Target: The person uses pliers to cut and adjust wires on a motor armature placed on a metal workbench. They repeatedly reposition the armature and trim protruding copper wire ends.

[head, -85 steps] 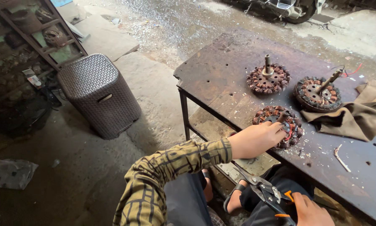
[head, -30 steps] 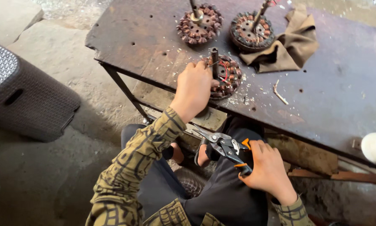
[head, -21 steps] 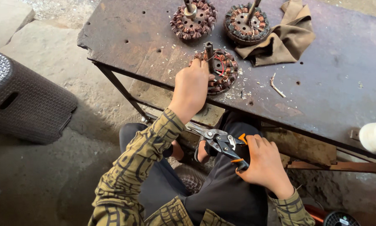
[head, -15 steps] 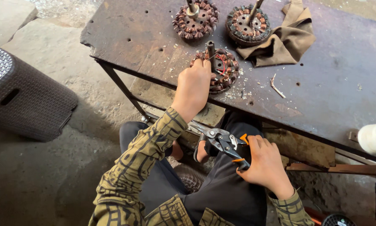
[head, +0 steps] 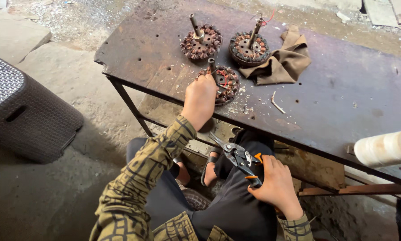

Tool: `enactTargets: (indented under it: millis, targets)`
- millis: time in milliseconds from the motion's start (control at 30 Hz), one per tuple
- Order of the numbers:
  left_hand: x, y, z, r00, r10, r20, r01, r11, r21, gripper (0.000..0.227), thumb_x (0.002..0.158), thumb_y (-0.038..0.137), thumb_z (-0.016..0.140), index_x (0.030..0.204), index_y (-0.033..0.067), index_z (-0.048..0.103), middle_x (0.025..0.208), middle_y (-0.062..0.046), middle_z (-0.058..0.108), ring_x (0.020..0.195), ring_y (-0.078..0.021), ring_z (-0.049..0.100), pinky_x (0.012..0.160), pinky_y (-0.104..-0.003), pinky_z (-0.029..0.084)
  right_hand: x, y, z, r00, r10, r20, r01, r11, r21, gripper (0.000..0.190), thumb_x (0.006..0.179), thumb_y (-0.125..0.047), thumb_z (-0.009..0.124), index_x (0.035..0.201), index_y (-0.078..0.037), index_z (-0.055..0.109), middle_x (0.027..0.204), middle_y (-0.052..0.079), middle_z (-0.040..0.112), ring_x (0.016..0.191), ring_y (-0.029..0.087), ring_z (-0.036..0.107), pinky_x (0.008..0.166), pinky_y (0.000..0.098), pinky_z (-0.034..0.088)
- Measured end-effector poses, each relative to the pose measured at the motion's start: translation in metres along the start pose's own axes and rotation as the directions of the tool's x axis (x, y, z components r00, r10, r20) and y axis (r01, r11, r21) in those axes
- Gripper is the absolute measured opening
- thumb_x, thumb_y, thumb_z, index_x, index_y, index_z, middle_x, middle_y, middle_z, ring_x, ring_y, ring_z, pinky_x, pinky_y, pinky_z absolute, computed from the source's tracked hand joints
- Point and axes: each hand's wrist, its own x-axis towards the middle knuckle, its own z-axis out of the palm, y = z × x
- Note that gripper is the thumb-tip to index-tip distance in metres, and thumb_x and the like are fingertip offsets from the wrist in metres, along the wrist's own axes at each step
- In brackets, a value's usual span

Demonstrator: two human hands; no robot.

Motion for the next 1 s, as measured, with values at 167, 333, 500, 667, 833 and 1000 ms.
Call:
enactTargets:
  millis: [167, 333, 500, 667, 833, 1000]
  targets:
    - [-0.003, -0.007, -0.015, 0.995, 0.098, 0.017, -0.097, 0.995, -0.026, 0.013, 0.092, 0.016, 0.07, 0.093, 0.0058, 0.062, 0.082, -0.013, 0.066, 0.073, -0.0326, 0.07, 0.063, -0.042, 0.055, -0.011, 0.011, 0.004, 0.999, 0.008, -0.036, -0.007, 1.0, 0.025, 0.091, 0.044, -0.027, 0.09, 0.124, -0.006, 0.054, 0.11, 0.014, 0.062, 0.103, 0.037, 0.061, 0.082, 0.0463, 0.047]
    - [-0.006, -0.008, -0.034, 0.943, 0.315, 0.105, -0.32, 0.947, 0.03, 0.027, 0.076, 0.005, 0.068, 0.102, 0.0082, 0.068, 0.083, -0.014, 0.066, 0.061, -0.0299, 0.068, 0.053, -0.04, 0.053, -0.01, 0.01, 0.005, 0.996, -0.017, -0.09, 0.021, 0.999, 0.047, 0.089, 0.042, -0.026, 0.09, 0.12, -0.004, 0.053, 0.109, 0.015, 0.062, 0.101, 0.038, 0.06, 0.082, 0.0467, 0.047]
    - [0.001, -0.006, -0.039, 0.895, 0.439, 0.084, -0.447, 0.879, 0.169, 0.014, 0.077, 0.009, 0.069, 0.091, 0.006, 0.067, 0.086, -0.011, 0.065, 0.074, -0.0272, 0.068, 0.06, -0.036, 0.054, -0.003, 0.0, 0.008, 0.993, -0.069, -0.097, 0.074, 0.996, 0.049, 0.09, 0.041, -0.027, 0.09, 0.119, -0.002, 0.053, 0.104, 0.016, 0.06, 0.098, 0.038, 0.059, 0.079, 0.047, 0.046]
    - [0.0, -0.014, -0.038, 0.817, 0.523, 0.244, -0.576, 0.766, 0.286, 0.019, 0.07, 0.011, 0.069, 0.087, 0.0018, 0.067, 0.082, -0.01, 0.061, 0.073, -0.0242, 0.063, 0.06, -0.03, 0.052, 0.004, -0.008, 0.011, 0.994, -0.078, -0.075, 0.081, 0.996, 0.039, 0.09, 0.04, -0.027, 0.089, 0.119, -0.002, 0.053, 0.1, 0.015, 0.059, 0.095, 0.038, 0.058, 0.077, 0.0467, 0.045]
    - [-0.005, -0.006, -0.036, 0.865, 0.466, 0.189, -0.502, 0.781, 0.372, 0.018, 0.073, 0.013, 0.068, 0.086, -0.0001, 0.067, 0.083, -0.01, 0.06, 0.073, -0.0222, 0.062, 0.059, -0.028, 0.05, 0.007, -0.014, 0.009, 0.986, -0.124, -0.113, 0.13, 0.99, 0.051, 0.085, 0.043, -0.027, 0.086, 0.116, 0.0, 0.053, 0.101, 0.017, 0.059, 0.093, 0.038, 0.058, 0.075, 0.0462, 0.044]
    - [-0.009, 0.004, -0.03, 0.938, 0.295, 0.183, -0.329, 0.922, 0.203, 0.018, 0.081, 0.011, 0.066, 0.093, -0.0024, 0.066, 0.104, -0.019, 0.059, 0.09, -0.0305, 0.062, 0.067, -0.035, 0.054, -0.001, -0.013, 0.011, 0.976, -0.157, -0.153, 0.169, 0.984, 0.064, 0.086, 0.045, -0.026, 0.082, 0.119, 0.004, 0.052, 0.106, 0.018, 0.059, 0.099, 0.04, 0.057, 0.079, 0.046, 0.044]
